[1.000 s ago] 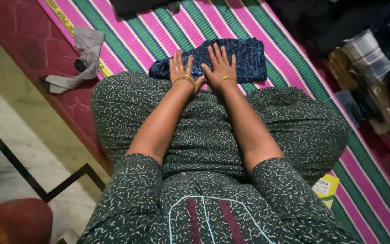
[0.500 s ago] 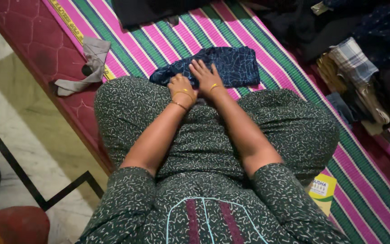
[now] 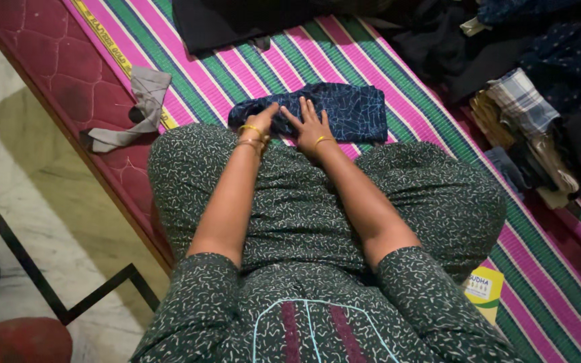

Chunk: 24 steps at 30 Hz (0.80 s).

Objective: The person folds a small blue patterned shirt by smoothing it out and folding the sleeves and body sections together by hand on a mat.

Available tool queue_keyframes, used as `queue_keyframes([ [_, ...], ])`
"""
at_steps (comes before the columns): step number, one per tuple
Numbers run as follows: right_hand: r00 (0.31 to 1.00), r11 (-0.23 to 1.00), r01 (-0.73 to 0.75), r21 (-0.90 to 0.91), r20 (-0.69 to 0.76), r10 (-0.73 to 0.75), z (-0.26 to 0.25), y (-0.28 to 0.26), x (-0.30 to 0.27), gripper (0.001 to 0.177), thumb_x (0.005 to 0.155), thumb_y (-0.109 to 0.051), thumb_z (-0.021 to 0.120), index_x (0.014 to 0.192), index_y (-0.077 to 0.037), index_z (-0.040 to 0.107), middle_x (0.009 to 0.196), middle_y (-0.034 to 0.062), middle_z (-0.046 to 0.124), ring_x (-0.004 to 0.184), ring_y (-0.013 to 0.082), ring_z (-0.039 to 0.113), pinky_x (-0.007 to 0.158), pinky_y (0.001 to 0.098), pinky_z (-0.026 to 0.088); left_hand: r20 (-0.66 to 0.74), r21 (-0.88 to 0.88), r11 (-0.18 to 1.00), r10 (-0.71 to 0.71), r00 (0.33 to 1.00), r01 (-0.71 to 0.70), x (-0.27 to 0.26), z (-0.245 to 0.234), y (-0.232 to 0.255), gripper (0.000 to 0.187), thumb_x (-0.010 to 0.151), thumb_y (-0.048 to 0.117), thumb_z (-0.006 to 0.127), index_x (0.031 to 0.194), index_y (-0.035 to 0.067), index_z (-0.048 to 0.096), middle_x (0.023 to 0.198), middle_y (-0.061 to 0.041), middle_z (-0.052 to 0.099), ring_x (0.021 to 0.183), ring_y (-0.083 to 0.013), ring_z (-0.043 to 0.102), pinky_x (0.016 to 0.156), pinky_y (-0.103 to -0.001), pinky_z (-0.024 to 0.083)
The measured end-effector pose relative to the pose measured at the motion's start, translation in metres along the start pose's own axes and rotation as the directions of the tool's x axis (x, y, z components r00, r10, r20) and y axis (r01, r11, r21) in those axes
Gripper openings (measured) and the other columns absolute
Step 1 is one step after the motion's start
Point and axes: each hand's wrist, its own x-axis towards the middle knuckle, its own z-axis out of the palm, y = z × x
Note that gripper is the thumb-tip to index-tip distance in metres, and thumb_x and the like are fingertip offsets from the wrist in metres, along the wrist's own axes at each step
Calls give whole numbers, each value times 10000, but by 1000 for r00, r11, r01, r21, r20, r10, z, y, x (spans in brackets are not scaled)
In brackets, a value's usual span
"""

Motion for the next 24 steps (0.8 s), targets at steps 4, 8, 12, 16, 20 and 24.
queue_keyframes([
  [4, 999, 996, 25, -81, -45, -29, -2, -7, -4, 857, 941, -425, 642, 1625, -492, 130, 1709, 233, -17, 1588, 394, 33, 1213, 639, 101, -370, -226, 934, 179, 912, -275, 14, 10, 0, 652, 601, 362, 958, 1070, -20, 714, 1085, -141, 763, 958, -252, 758, 851, -366, 597],
  [8, 998, 996, 29, -87, -52, -33, 2, -6, 2, 800, 959, -507, 606, 1609, -485, 141, 1698, 241, -4, 1577, 412, 38, 1224, 634, 82, -467, -123, 933, 247, 849, -339, 9, 9, -1, 665, 560, 264, 988, 1100, -7, 708, 1081, -152, 736, 951, -253, 730, 853, -377, 586],
  [12, 998, 996, 31, -89, -51, -36, 11, -2, 7, 769, 964, -491, 584, 1616, -459, 178, 1695, 226, 7, 1570, 406, 37, 1217, 634, 68, -349, -248, 889, 287, 892, -384, -22, 5, 11, 589, 595, 257, 953, 1091, 24, 737, 1064, -122, 765, 923, -238, 725, 824, -371, 570],
  [16, 977, 991, 105, -78, -181, -118, 34, 7, 12, 645, 1026, -498, 549, 1603, -333, 311, 1721, 154, 60, 1600, 322, 76, 1219, 665, 69, -300, -301, 847, 351, 887, -438, -21, 8, 14, 581, 606, 234, 975, 1080, 3, 730, 1036, -128, 793, 863, -234, 764, 794, -361, 617],
  [20, 976, 976, 150, -156, -137, -172, 66, 19, 29, 639, 949, -400, 584, 1548, -242, 424, 1717, 124, 124, 1587, 290, 99, 1199, 656, 79, -191, -34, 733, 662, 725, -679, -28, 20, 11, 580, 665, 204, 893, 1177, 42, 674, 1051, -112, 779, 914, -209, 767, 826, -349, 617],
  [24, 987, 988, 143, -56, -60, -146, 91, 28, 53, 655, 900, -420, 626, 1497, -177, 503, 1571, 129, 429, 1480, 328, 345, 1195, 608, 195, 121, 322, 277, 936, 330, -905, -38, 28, 6, 498, 723, 178, 878, 1169, 30, 713, 1039, -191, 719, 973, -329, 692, 907, -428, 548],
])
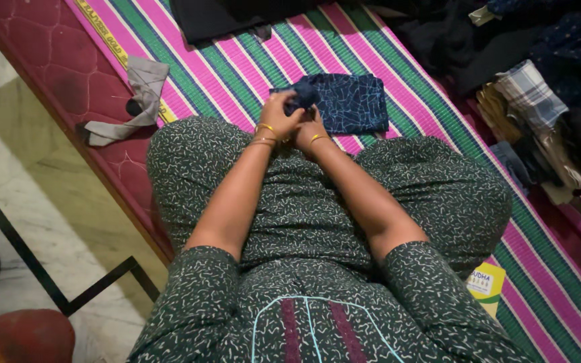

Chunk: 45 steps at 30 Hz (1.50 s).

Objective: The person folds a small blue patterned shirt by smoothing it out and folding the sleeves and body sections together by hand on a mat.

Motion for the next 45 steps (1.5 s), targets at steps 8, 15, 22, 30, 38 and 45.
queue_keyframes([
  [8, 999, 951, 1, 310, 42, -15, 4, 19, -10, 551, 871, -297, 680, 1399, -152, 612, 1368, 169, 599, 1330, 349, 496, 1154, 598, 235, 132, 92, 995, -56, 990, 44, 1, 3, -5, 352, 824, 156, 734, 1174, 158, 769, 1019, -201, 672, 972, -378, 658, 909, -452, 539],
  [15, 968, 302, -250, 920, 243, 62, -87, 47, -37, 187, 891, -168, 733, 994, -15, 764, 951, 106, 749, 843, 213, 712, 764, 359, 574, 209, 227, 972, -107, 972, 59, 0, -4, 13, 362, 803, 172, 721, 1157, 217, 782, 1053, -180, 658, 995, -378, 637, 920, -462, 529],
  [22, 843, 771, 85, 631, -458, 282, -106, 17, -27, 83, 865, -123, 750, 887, -49, 722, 868, 110, 737, 796, 230, 722, 727, 370, 574, 223, 239, 968, -128, 966, 74, -2, -13, 28, 330, 833, 193, 722, 1158, 219, 778, 1088, -179, 650, 1042, -376, 622, 944, -471, 527],
  [30, 821, 743, -105, 661, -363, 440, -23, 45, -6, 199, 801, -136, 823, 944, -57, 711, 905, 106, 742, 810, 223, 733, 760, 346, 583, -145, 266, 834, -462, 875, 484, -1, 5, -9, 846, 662, 481, 921, 1200, -69, 567, 1120, -275, 624, 1054, -431, 613, 887, -481, 512],
  [38, 867, -113, -216, 970, 244, 435, -18, 70, 6, 570, 855, -446, 752, 1285, -116, 575, 943, 57, 712, 788, 157, 715, 706, 308, 582, 108, -18, 931, -361, 926, 365, 9, 16, -19, 723, 690, 428, 850, 1266, 60, 615, 1003, -158, 734, 903, -302, 726, 842, -413, 590],
  [45, 926, -506, -132, 852, 288, 243, -72, 42, -12, 647, 912, -672, 562, 1151, -82, 676, 940, 85, 706, 774, 195, 710, 730, 360, 601, 327, -97, 991, -60, 943, 96, 1, -9, 31, 851, 745, 351, 842, 1476, 64, 513, 1168, -173, 627, 1046, -291, 637, 964, -401, 539],
])
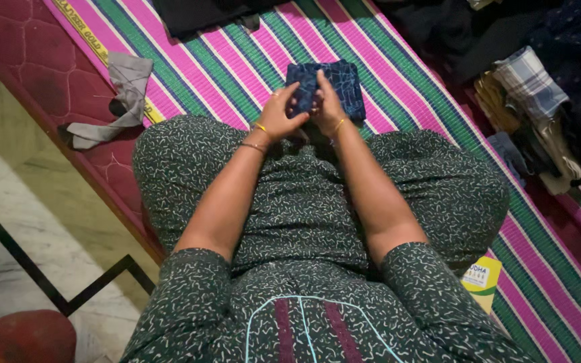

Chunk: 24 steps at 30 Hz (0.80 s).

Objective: The person folds a small blue patterned shirt by smoothing it out and folding the sleeves and body sections together by hand on a mat.

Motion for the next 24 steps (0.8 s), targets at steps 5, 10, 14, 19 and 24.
queue_keyframes([
  [5, 999, 998, -23, 54, 45, 20, -12, -14, -10, 418, 905, -445, 693, 1141, -101, 713, 1117, 97, 726, 1005, 257, 708, 932, 438, 580, 99, 75, 961, 257, 961, -265, -6, 15, 10, 831, 781, 288, 816, 1502, 38, 488, 1383, -203, 539, 1299, -362, 521, 1147, -433, 435],
  [10, 954, 967, -108, -232, -298, 35, -24, -9, 5, 570, 850, -420, 726, 1249, -25, 625, 1222, 120, 679, 1167, 324, 632, 958, 552, 509, 150, 216, 900, 352, 924, -378, -11, 15, 17, 829, 739, 276, 817, 1459, 17, 498, 1457, -229, 496, 1380, -413, 447, 1173, -472, 373],
  [14, 816, 628, -79, -774, -411, -405, -45, 4, 39, 806, 932, -570, 700, 1408, 36, 464, 1322, 256, 561, 1218, 347, 563, 1005, 433, 452, 130, 237, 915, 302, 944, -325, -6, 16, 16, 769, 767, 286, 811, 1436, 38, 524, 1491, -218, 478, 1408, -409, 434, 1198, -471, 361],
  [19, 927, 783, 46, -621, -265, -264, -87, 21, 74, 657, 949, -504, 424, 1242, 23, 684, 1287, 230, 722, 1198, 301, 670, 1023, 371, 490, 13, 251, 955, 162, 987, -160, -2, 8, 24, 707, 809, 290, 793, 1440, 93, 543, 1562, -189, 416, 1463, -418, 383, 1239, -469, 338],
  [24, 929, 757, 296, -583, -10, -370, -84, 20, 82, 531, 1018, -404, 518, 1281, 39, 644, 1316, 207, 605, 1213, 293, 573, 1032, 393, 443, 61, 369, 898, 234, 970, -240, -2, 0, 33, 727, 830, 310, 786, 1498, 180, 532, 1665, -151, 292, 1527, -428, 274, 1239, -486, 301],
])
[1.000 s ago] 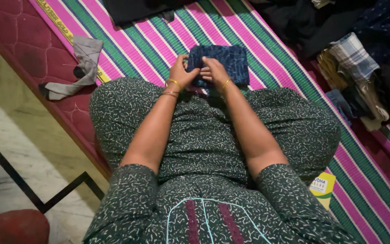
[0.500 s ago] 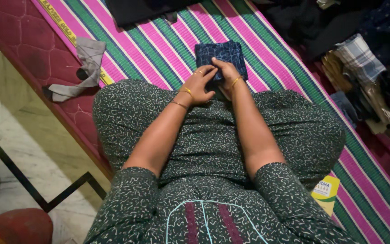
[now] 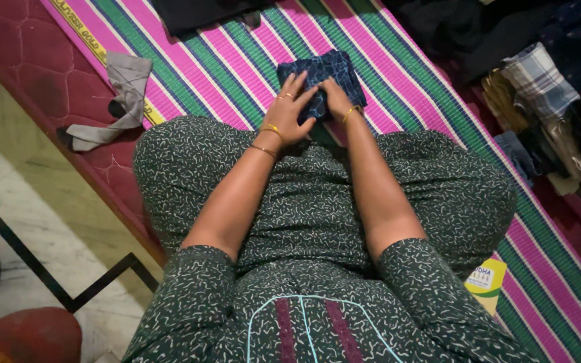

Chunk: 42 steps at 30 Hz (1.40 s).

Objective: The person folds a small blue patterned shirt by smoothing it out and folding the sleeves and body sections together by hand on a mat.

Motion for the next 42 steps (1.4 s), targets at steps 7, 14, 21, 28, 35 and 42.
queue_keyframes([
  [7, 949, 943, -305, 130, -43, 312, 2, -35, -30, 735, 837, -263, 738, 1468, -87, 406, 928, 16, 653, 800, 159, 653, 624, 357, 510, 102, 157, 988, -29, 994, 12, 1, 12, -7, 768, 840, 356, 755, 1534, 170, 482, 1680, -142, 235, 1523, -435, 243, 1230, -491, 287],
  [14, 981, 989, -133, 66, -131, 141, 16, 9, -10, 543, 952, -258, 825, 1329, 94, 656, 1033, 77, 651, 859, 146, 579, 731, 313, 485, 74, 274, 961, -66, 995, 44, -1, 15, -6, 825, 856, 432, 726, 1581, 170, 431, 1677, -165, 186, 1527, -434, 170, 1216, -578, 216],
  [21, 923, 858, -352, 374, 291, 251, 15, -44, -41, 558, 962, -211, 613, 1485, -92, 462, 1353, 62, 659, 1195, 173, 624, 980, 344, 515, -64, 438, 897, -31, 997, 56, -1, 30, -12, 655, 1048, 501, 564, 1594, 181, 397, 1724, -91, 146, 1585, -362, 63, 1243, -631, 41],
  [28, 979, 989, -33, -144, 196, 61, 29, -1, -13, 564, 1050, -223, 738, 1500, -40, 453, 1417, 115, 654, 1271, 186, 613, 1086, 327, 491, -62, 299, 941, -148, 987, 160, 11, 3, -32, 606, 971, 382, 645, 1550, 329, 475, 1597, -150, 366, 1474, -403, 298, 1164, -605, 270],
  [35, 970, 884, 188, -428, -61, -235, 43, -14, -26, 907, 910, -314, 843, 1589, -96, 282, 1312, 260, 615, 1168, 355, 620, 976, 429, 492, -126, 198, 923, -310, 942, 330, 23, 0, -58, 633, 872, 431, 780, 1425, 182, 598, 1213, -162, 659, 1200, -374, 584, 1011, -490, 472],
  [42, 926, 859, -94, -503, -361, -110, 71, -81, -62, 846, 800, -432, 860, 1400, -82, 376, 1226, 264, 629, 1107, 433, 639, 941, 476, 520, -224, 137, 837, -496, 839, 531, 25, 10, -66, 640, 766, 544, 856, 1180, 87, 687, 1200, -180, 677, 1197, -367, 596, 1019, -471, 477],
])
